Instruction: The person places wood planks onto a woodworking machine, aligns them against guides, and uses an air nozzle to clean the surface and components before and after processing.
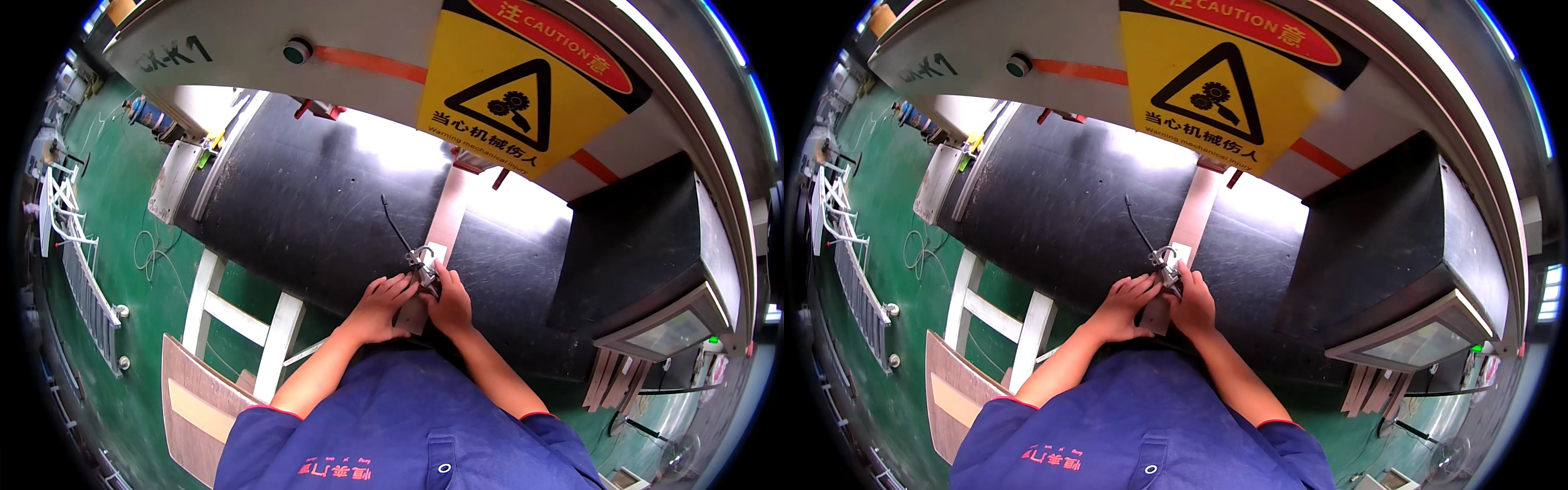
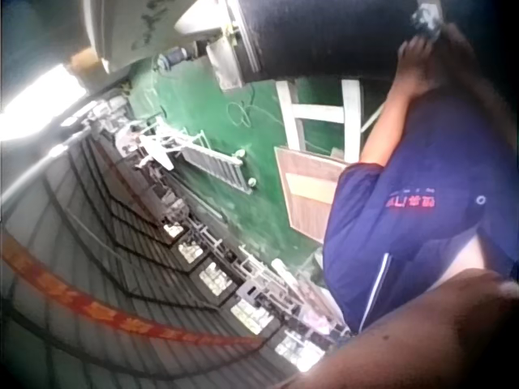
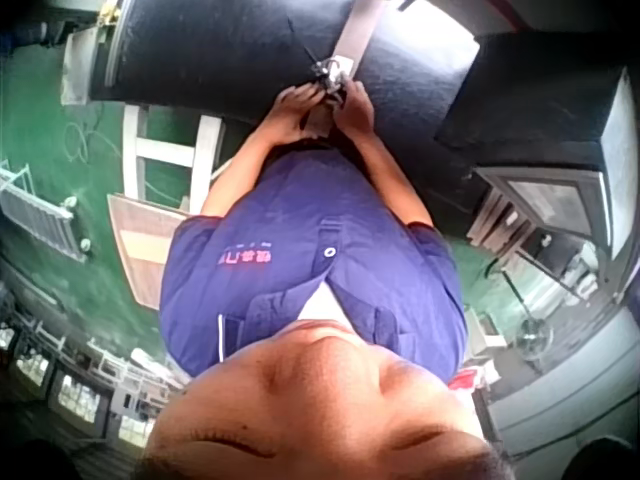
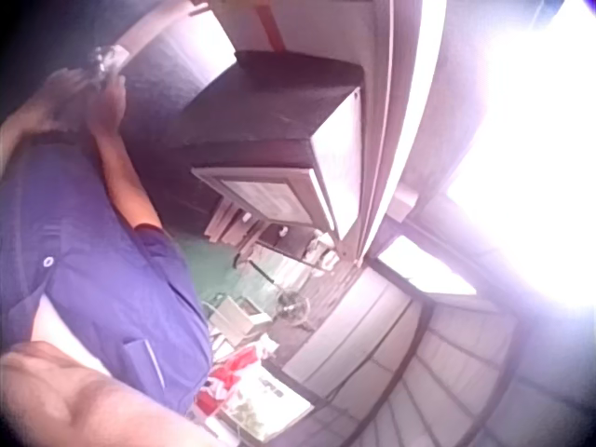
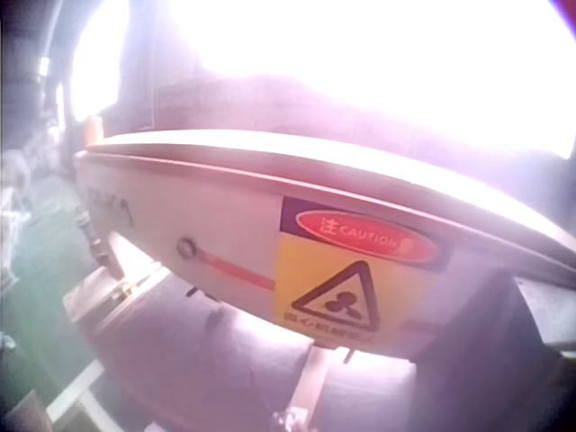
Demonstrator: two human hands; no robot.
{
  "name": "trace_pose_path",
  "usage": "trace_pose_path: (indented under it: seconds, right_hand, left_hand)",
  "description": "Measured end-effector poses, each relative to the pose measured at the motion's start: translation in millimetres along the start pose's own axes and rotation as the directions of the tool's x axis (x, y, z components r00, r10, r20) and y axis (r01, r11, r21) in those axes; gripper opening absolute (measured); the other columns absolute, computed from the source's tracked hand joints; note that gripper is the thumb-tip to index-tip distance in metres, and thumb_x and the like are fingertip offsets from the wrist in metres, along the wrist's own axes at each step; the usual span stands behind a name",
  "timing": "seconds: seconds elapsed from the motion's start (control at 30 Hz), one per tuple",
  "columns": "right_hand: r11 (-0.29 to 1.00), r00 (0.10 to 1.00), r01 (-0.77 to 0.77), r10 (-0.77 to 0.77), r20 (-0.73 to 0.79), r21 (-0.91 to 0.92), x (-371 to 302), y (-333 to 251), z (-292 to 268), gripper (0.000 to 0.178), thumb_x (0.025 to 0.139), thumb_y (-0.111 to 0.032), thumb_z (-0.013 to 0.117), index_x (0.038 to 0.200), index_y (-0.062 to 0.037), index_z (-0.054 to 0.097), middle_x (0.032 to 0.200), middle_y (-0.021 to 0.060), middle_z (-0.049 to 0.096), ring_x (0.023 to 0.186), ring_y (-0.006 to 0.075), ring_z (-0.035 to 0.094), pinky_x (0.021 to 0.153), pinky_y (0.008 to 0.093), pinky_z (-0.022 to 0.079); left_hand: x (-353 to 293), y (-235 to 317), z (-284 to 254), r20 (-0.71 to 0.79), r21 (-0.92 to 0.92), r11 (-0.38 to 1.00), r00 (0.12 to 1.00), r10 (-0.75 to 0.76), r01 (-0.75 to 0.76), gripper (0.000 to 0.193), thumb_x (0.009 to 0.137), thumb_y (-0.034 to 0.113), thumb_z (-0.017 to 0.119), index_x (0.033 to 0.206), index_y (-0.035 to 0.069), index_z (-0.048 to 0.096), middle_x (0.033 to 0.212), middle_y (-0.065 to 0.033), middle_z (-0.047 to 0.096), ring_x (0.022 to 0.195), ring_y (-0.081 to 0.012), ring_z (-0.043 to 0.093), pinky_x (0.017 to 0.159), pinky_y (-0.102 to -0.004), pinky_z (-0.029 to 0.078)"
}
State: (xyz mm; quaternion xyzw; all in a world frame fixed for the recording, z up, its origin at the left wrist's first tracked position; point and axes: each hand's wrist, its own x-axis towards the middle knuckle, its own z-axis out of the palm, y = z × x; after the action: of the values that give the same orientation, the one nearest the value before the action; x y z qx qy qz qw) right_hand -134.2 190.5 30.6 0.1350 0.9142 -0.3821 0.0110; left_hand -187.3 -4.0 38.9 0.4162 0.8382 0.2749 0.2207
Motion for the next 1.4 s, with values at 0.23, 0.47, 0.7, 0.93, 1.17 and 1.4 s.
trace_pose_path:
  seconds: [0.23, 0.47, 0.7, 0.93, 1.17, 1.4]
  right_hand:
    - [1.0, 1.0, 0.02, -0.02, 0.004, -0.012, 1.2, -2.3, 0.3, 0.073, 0.074, -0.01, 0.077, 0.14, -0.0093, 0.047, 0.104, 0.0133, 0.057, 0.095, 0.0347, 0.061, 0.077, 0.0437, 0.05]
    - [0.999, 1.0, 0.018, -0.017, 0.025, -0.051, 0.9, 0.9, 0.8, 0.074, 0.074, -0.01, 0.077, 0.141, -0.0074, 0.045, 0.112, 0.0159, 0.057, 0.103, 0.0375, 0.06, 0.084, 0.0436, 0.05]
    - [0.999, 0.999, 0.018, -0.016, 0.042, -0.049, 2.0, -0.2, -0.4, 0.075, 0.073, -0.007, 0.077, 0.141, -0.009, 0.044, 0.113, 0.0152, 0.056, 0.102, 0.0365, 0.06, 0.086, 0.0433, 0.05]
    - [0.999, 0.999, 0.051, -0.051, 0.001, 0.01, 2.9, 16.0, 0.3, 0.074, 0.072, -0.006, 0.078, 0.139, -0.0083, 0.047, 0.11, 0.0133, 0.058, 0.1, 0.0327, 0.062, 0.085, 0.0401, 0.051]
    - [0.997, 0.999, 0.043, -0.045, 0.017, 0.064, 5.3, 13.6, 3.1, 0.074, 0.072, -0.006, 0.078, 0.139, -0.0069, 0.047, 0.11, 0.0135, 0.058, 0.099, 0.0316, 0.063, 0.085, 0.0392, 0.051]
    - [0.998, 0.998, 0.059, -0.059, 0.024, 0.005, 9.9, 11.5, 8.5, 0.075, 0.073, -0.01, 0.079, 0.14, -0.0066, 0.045, 0.111, 0.0142, 0.058, 0.1, 0.0329, 0.062, 0.085, 0.0412, 0.051]
  left_hand:
    - [-6.6, -0.9, 5.8, -0.072, 0.01, 1.0, 0.997, 0.016, -0.015, 0.101, 0.068, 0.038, 0.081, 0.15, 0.01, 0.032, 0.155, -0.0118, 0.032, 0.143, -0.0296, 0.031, 0.116, -0.0482, 0.023]
    - [-8.8, -4.4, 7.1, -0.096, -0.006, 1.0, 0.995, 0.028, -0.029, 0.101, 0.067, 0.036, 0.082, 0.15, 0.01, 0.032, 0.156, -0.0103, 0.033, 0.143, -0.0286, 0.032, 0.116, -0.0481, 0.024]
    - [-11.0, -8.8, 13.9, -0.147, -0.048, 0.998, 0.989, 0.031, -0.038, 0.101, 0.063, 0.037, 0.084, 0.149, 0.013, 0.036, 0.153, -0.0072, 0.038, 0.142, -0.0263, 0.033, 0.115, -0.0473, 0.025]
    - [-6.2, -5.1, 25.4, -0.191, -0.013, 0.999, 0.981, 0.031, -0.035, 0.1, 0.061, 0.04, 0.084, 0.147, 0.014, 0.04, 0.151, -0.0058, 0.04, 0.14, -0.0267, 0.036, 0.115, -0.0468, 0.025]
    - [-8.3, -11.3, 16.1, -0.152, -0.075, 0.996, 0.988, 0.034, -0.046, 0.1, 0.062, 0.04, 0.084, 0.147, 0.014, 0.04, 0.153, -0.0065, 0.039, 0.142, -0.0245, 0.034, 0.115, -0.0468, 0.025]
    - [-7.9, -19.5, 7.9, -0.144, -0.06, 0.996, 0.988, 0.05, -0.059, 0.102, 0.058, 0.039, 0.085, 0.147, 0.014, 0.041, 0.153, -0.0052, 0.039, 0.14, -0.0238, 0.037, 0.114, -0.0448, 0.026]
